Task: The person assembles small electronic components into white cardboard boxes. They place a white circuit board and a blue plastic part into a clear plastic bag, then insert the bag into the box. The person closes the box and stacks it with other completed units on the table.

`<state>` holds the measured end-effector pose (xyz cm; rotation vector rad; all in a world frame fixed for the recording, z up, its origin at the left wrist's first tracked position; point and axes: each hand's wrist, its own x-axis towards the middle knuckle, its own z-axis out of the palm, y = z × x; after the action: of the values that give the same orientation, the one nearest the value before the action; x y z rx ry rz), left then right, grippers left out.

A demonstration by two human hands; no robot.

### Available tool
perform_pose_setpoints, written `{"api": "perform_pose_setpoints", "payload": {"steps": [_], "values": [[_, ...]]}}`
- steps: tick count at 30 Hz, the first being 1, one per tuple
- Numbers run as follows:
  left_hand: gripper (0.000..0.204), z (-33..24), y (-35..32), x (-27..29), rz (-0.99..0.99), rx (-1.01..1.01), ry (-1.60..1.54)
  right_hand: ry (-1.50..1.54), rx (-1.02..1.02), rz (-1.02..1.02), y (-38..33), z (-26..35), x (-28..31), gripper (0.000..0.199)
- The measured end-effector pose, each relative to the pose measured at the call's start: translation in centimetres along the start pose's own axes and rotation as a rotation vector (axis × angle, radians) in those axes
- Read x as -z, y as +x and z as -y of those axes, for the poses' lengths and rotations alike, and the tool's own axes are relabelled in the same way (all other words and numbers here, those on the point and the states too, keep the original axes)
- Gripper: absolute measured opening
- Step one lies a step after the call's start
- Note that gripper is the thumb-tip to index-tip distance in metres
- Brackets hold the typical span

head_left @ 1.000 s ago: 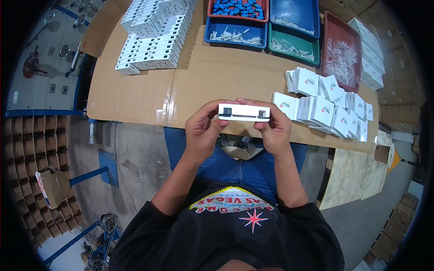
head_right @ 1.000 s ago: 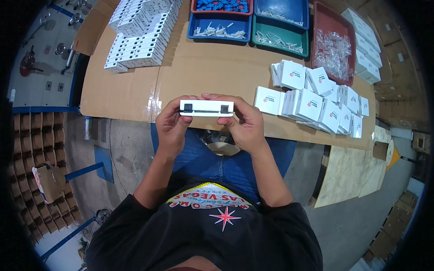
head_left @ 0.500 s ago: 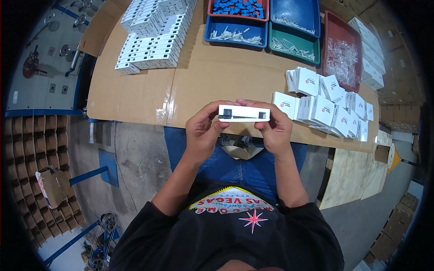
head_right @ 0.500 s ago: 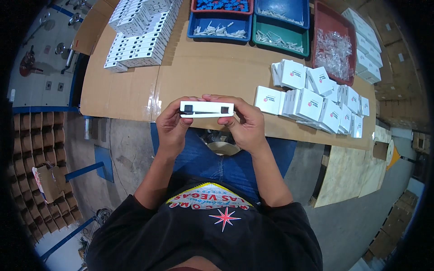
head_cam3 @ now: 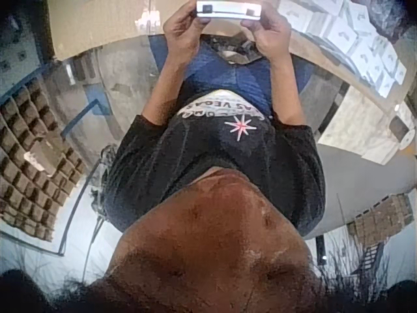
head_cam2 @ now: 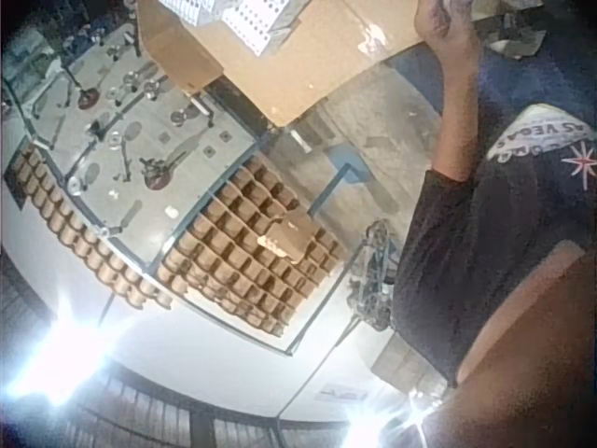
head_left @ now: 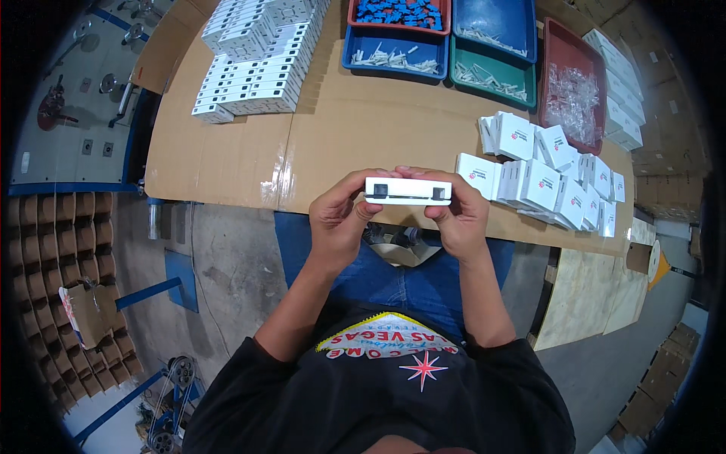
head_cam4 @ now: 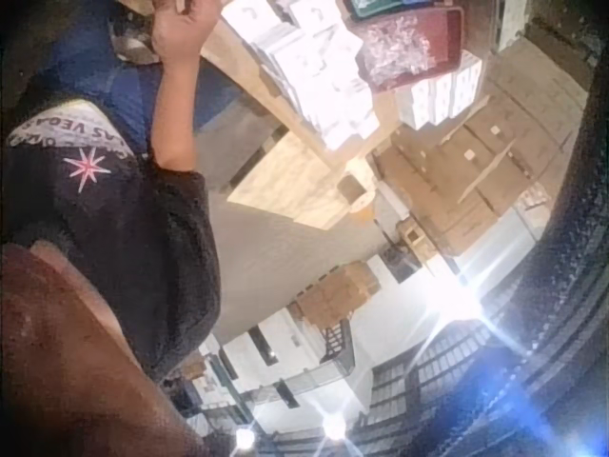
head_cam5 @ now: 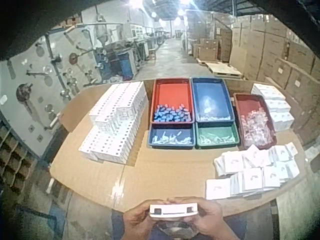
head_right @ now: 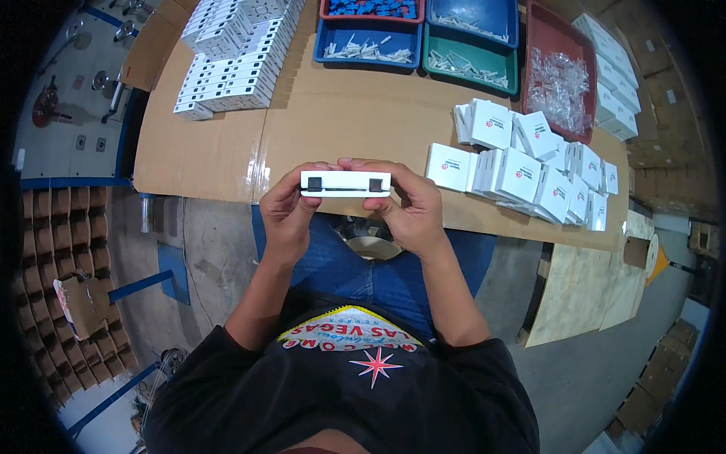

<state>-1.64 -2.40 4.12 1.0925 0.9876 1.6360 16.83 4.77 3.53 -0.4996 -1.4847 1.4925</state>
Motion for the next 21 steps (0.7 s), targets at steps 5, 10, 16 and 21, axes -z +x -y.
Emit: {"api": "perform_pose_setpoints", "payload": {"steps": [5,10,16,21], "values": [[0.035,0.16,-0.12,0.11,-0.008,-0.013,0.012,-0.007,0.003,0.016,0.14,0.26,-0.03,0.044],[0.033,0.46,-0.21,0.19,-0.007,-0.007,-0.016,-0.043,0.002,0.011,0.08,0.26,0.07,0.043],[0.033,0.25,-0.17,-0.05,-0.022,-0.005,0.006,-0.044,-0.005,-0.009,-0.09,-0.03,0.01,0.042],[0.033,0.18,0.12,-0.08,-0.001,-0.004,-0.022,-0.049,-0.025,-0.014,0.02,0.3,-0.02,0.041]]}}
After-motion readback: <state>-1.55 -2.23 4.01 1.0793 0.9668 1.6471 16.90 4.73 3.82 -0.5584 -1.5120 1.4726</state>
